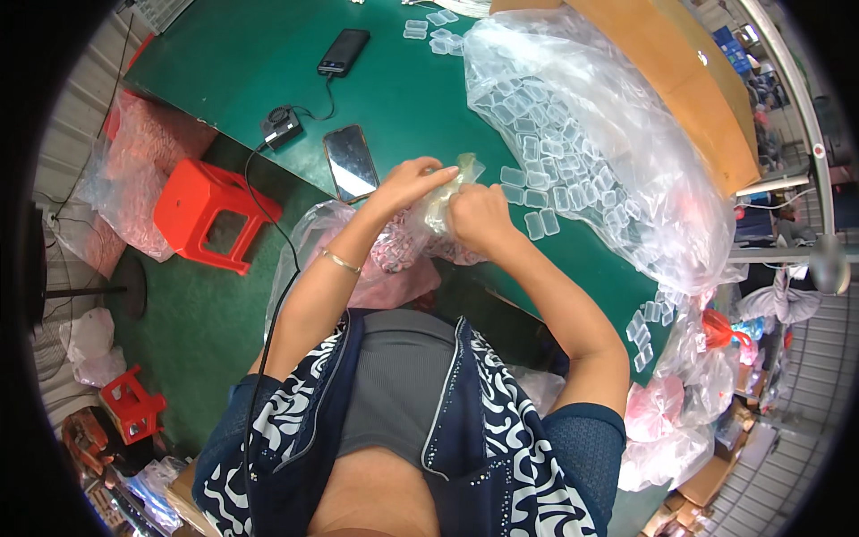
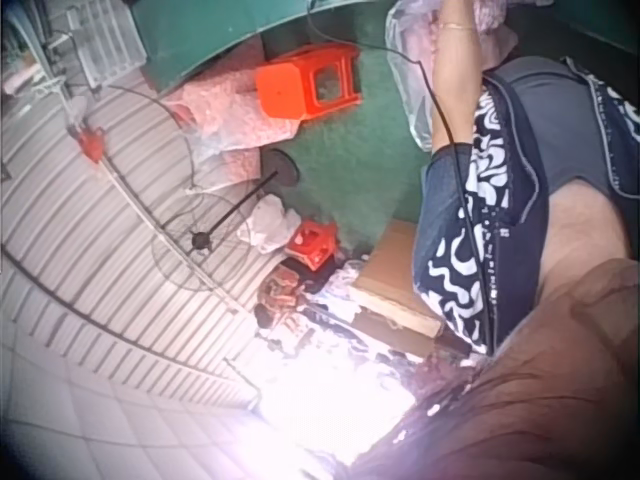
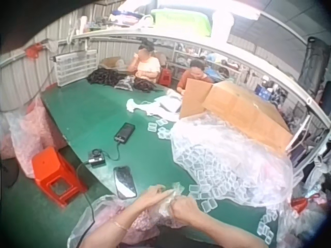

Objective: The person packs small pink parts into transparent plastic cases on the table, places them into plastic bags, and wraps the bags by hand.

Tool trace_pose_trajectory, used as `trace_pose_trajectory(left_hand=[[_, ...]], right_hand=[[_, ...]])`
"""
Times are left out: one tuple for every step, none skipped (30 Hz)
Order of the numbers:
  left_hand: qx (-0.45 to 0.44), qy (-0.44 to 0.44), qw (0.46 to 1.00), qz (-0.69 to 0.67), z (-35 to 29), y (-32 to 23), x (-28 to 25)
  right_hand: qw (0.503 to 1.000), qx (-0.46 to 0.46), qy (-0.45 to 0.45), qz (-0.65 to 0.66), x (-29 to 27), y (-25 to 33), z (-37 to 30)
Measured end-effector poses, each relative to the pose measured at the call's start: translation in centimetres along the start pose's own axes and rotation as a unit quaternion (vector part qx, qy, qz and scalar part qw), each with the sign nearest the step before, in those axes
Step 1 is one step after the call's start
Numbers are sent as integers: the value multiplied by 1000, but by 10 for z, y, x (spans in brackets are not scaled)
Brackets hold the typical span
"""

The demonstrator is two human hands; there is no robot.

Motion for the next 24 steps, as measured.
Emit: trace_pose_trajectory(left_hand=[[13,-22,1000,3,2,-6,2],[14,-21,1000,4,7,-5,9],[36,41,996,-72,17,-3,25],[57,104,982,-147,23,-2,38],[58,103,982,-147,28,6,41],[28,95,979,-180,32,14,42],[-3,88,973,-212,35,22,45],[-3,90,973,-211,38,25,52],[12,-8,978,-207,39,28,44],[26,-106,974,-200,36,31,35],[25,-105,974,-199,39,36,39],[16,-156,969,-192,39,43,34],[8,-207,961,-185,38,49,29],[6,-209,960,-185,41,53,30],[-3,-215,956,-198,42,54,31],[-12,-221,952,-211,42,55,32],[-13,-222,952,-211,43,54,32],[-18,-238,945,-222,44,58,30],[-22,-255,938,-234,44,63,29],[-25,-258,937,-233,43,67,28],[-19,-259,934,-245,43,71,27],[-14,-261,930,-258,43,74,27],[-15,-264,929,-258,44,77,27],[-28,-250,934,-254,43,78,28]], right_hand=[[1000,0,0,0,3,1,-1],[1000,21,13,19,10,0,-1],[998,39,26,37,12,-2,0],[998,37,25,36,11,0,-1],[997,39,22,62,10,1,-4],[995,45,18,90,10,-1,-8],[995,48,17,90,11,-3,-11],[992,57,3,110,12,-8,-15],[989,66,-12,131,12,-11,-19],[989,67,-13,133,15,-12,-21],[985,76,-30,155,17,-15,-25],[980,83,-46,176,18,-18,-27],[980,81,-45,177,21,-21,-30],[971,84,-38,223,25,-24,-32],[959,89,-30,268,30,-28,-36],[958,88,-29,270,33,-31,-38],[940,88,-45,328,35,-35,-41],[917,87,-61,386,37,-37,-42],[916,84,-59,388,40,-36,-44],[891,93,-56,441,45,-34,-46],[863,104,-53,491,49,-34,-49],[863,102,-51,492,52,-33,-50],[826,128,-47,547,60,-34,-53],[785,153,-43,598,65,-34,-55]])
Point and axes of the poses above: each hand's wrist, its own z-axis towards the middle knuckle, its own x-axis out of the palm, y = z × x, the point moved 7 cm from there along z, towards the middle knuckle, and after that the axes turned 6 degrees about y, right-handed, at the moved point
